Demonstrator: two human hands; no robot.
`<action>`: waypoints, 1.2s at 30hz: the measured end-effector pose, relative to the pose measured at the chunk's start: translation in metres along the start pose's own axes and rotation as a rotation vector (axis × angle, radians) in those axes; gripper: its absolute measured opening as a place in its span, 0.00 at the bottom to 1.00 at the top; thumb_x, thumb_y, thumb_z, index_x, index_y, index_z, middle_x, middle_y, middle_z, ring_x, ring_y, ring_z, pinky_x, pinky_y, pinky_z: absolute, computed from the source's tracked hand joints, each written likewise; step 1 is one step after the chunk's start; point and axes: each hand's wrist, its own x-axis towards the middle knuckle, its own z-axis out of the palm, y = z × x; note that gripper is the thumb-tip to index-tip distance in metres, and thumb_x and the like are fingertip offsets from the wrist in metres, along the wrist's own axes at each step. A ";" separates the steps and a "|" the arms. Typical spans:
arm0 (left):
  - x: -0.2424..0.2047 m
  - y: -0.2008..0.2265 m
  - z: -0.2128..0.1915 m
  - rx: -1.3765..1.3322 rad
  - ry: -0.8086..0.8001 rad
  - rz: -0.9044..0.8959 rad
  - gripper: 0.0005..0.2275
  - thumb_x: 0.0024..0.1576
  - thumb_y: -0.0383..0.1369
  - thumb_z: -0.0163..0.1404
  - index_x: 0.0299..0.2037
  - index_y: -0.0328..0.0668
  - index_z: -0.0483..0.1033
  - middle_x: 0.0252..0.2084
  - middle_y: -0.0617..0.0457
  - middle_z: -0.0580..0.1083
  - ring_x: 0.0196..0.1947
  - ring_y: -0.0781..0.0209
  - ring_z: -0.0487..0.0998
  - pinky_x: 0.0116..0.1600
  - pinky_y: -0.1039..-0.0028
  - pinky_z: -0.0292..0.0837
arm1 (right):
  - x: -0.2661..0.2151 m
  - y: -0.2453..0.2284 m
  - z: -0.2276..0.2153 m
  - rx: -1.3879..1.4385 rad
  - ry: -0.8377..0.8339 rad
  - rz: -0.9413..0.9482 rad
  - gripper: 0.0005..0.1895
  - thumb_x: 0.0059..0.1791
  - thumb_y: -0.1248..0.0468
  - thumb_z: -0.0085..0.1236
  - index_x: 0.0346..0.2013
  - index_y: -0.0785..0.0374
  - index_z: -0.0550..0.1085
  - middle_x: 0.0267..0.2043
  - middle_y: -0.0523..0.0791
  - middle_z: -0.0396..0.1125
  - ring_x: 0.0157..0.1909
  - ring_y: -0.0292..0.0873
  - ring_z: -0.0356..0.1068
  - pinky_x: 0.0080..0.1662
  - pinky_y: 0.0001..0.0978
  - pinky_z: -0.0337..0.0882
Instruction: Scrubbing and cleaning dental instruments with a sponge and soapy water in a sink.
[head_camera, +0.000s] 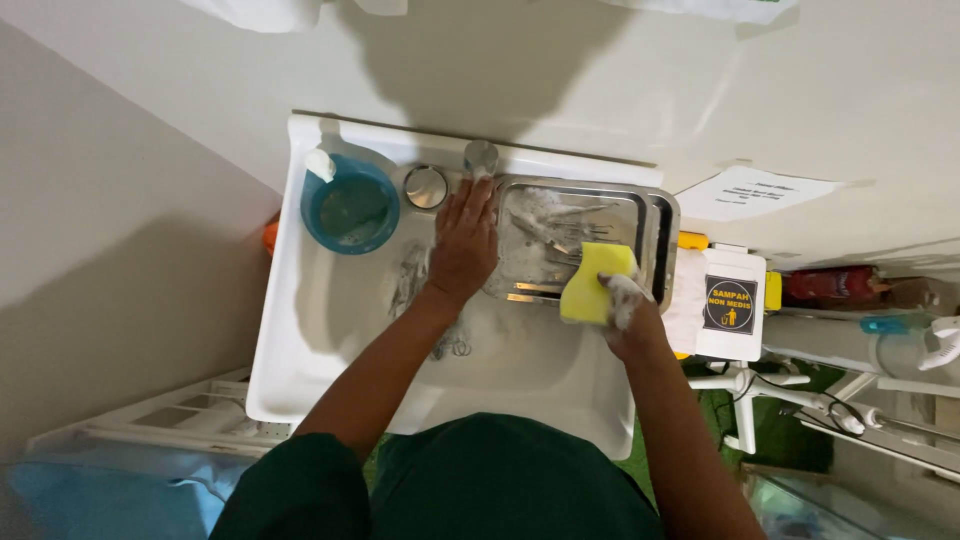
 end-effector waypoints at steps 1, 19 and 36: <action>-0.004 -0.004 0.002 0.000 -0.002 0.003 0.21 0.67 0.29 0.45 0.71 0.30 0.64 0.76 0.44 0.59 0.78 0.47 0.54 0.79 0.54 0.49 | -0.007 -0.002 0.008 0.003 0.001 0.000 0.21 0.50 0.65 0.56 0.57 0.56 0.68 0.53 0.49 0.68 0.54 0.53 0.71 0.52 0.55 0.76; 0.007 -0.002 0.119 0.187 -0.561 0.273 0.16 0.54 0.23 0.49 0.52 0.32 0.74 0.54 0.39 0.73 0.57 0.44 0.71 0.65 0.53 0.61 | 0.004 -0.004 -0.034 0.059 0.078 0.044 0.24 0.50 0.60 0.53 0.60 0.60 0.66 0.56 0.49 0.68 0.55 0.52 0.70 0.56 0.55 0.73; 0.029 0.022 0.085 -0.035 -0.841 0.130 0.10 0.63 0.29 0.47 0.48 0.29 0.73 0.50 0.35 0.75 0.50 0.44 0.79 0.56 0.58 0.78 | 0.006 0.000 -0.031 0.068 0.133 0.053 0.19 0.51 0.60 0.58 0.56 0.58 0.69 0.52 0.48 0.71 0.52 0.52 0.73 0.53 0.54 0.77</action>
